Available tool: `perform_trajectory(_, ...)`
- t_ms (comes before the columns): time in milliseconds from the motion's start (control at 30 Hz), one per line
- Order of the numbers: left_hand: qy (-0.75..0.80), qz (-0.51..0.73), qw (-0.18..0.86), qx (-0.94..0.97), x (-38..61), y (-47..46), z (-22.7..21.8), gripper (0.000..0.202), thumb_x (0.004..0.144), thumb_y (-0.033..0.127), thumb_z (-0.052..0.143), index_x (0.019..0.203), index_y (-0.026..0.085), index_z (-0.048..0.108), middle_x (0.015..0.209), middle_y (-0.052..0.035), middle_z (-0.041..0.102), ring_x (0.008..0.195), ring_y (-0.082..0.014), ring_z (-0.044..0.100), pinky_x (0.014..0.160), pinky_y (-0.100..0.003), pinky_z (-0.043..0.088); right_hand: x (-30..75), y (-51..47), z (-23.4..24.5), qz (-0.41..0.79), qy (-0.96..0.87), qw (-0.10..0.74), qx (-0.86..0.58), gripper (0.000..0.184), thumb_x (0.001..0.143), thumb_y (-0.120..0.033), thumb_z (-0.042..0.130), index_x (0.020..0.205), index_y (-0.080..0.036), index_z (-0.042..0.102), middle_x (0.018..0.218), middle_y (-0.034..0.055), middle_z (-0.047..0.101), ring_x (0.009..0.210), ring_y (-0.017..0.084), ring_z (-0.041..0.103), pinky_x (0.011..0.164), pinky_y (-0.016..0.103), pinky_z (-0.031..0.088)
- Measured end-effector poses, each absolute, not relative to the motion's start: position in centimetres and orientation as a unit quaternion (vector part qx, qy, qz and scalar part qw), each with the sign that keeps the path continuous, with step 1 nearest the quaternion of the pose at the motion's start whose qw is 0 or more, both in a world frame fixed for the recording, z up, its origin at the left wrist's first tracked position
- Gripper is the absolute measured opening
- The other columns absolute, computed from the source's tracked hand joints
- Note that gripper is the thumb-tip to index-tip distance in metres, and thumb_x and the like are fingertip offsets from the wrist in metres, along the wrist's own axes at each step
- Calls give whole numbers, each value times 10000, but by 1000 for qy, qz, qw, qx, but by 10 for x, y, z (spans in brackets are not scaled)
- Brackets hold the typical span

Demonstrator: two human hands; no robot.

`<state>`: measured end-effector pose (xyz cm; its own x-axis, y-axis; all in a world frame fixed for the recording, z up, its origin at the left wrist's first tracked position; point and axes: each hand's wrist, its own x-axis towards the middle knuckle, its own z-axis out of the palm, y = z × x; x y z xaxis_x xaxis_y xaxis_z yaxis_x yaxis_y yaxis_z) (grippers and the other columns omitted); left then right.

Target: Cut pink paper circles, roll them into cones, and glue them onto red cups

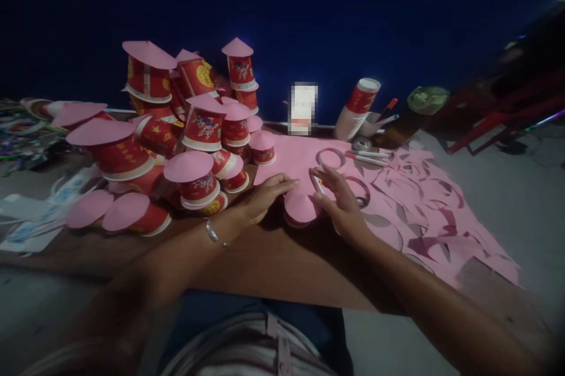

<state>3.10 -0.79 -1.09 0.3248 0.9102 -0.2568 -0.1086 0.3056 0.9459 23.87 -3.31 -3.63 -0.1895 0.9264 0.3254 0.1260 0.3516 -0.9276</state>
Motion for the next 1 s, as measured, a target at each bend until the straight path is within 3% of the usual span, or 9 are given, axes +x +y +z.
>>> perform_trajectory(233, 446, 386, 660, 466, 27, -8, -12, 446, 701, 534, 832, 799, 184, 573, 802, 21, 536, 801, -151, 467, 760, -292, 349, 239, -44, -29, 221, -782, 438, -385, 744, 967, -383, 697, 1602, -325, 314, 1549, 152, 550, 1455, 350, 517, 1199, 641, 397)
perform_trajectory(367, 449, 377, 655, 476, 27, -8, -13, 468, 679, 537, 847, 813, 184, 570, 810, 26, 540, 803, -149, 462, 761, -293, 340, 240, -43, -32, 160, -806, 412, -395, 780, 969, -365, 689, 1627, -312, 273, 1450, 144, 642, 1462, 354, 504, 1186, 653, 413)
perform_trajectory(700, 440, 397, 650, 475, 19, -5, -16, 416, 781, 543, 784, 861, 178, 602, 830, 16, 574, 768, -133, 499, 724, -287, 354, 242, -44, -31, 167, -809, 405, -391, 828, 969, -352, 686, 1652, -316, 221, 1516, 154, 585, 1416, 347, 557, 1197, 624, 415)
perform_trajectory(833, 439, 387, 657, 476, 18, -7, -12, 445, 753, 554, 808, 837, 179, 583, 786, 28, 540, 737, -128, 470, 716, -287, 348, 241, -43, -29, 178, -811, 406, -381, 844, 967, -344, 698, 1650, -330, 203, 1409, 131, 682, 1422, 348, 554, 1174, 649, 417)
perform_trajectory(1000, 439, 363, 663, 486, 23, -11, -9, 486, 693, 562, 840, 783, 183, 550, 770, 35, 495, 739, -129, 435, 695, -284, 312, 241, -41, -27, 170, -818, 406, -371, 862, 957, -346, 717, 1649, -328, 203, 1393, 127, 697, 1426, 349, 551, 1167, 649, 425)
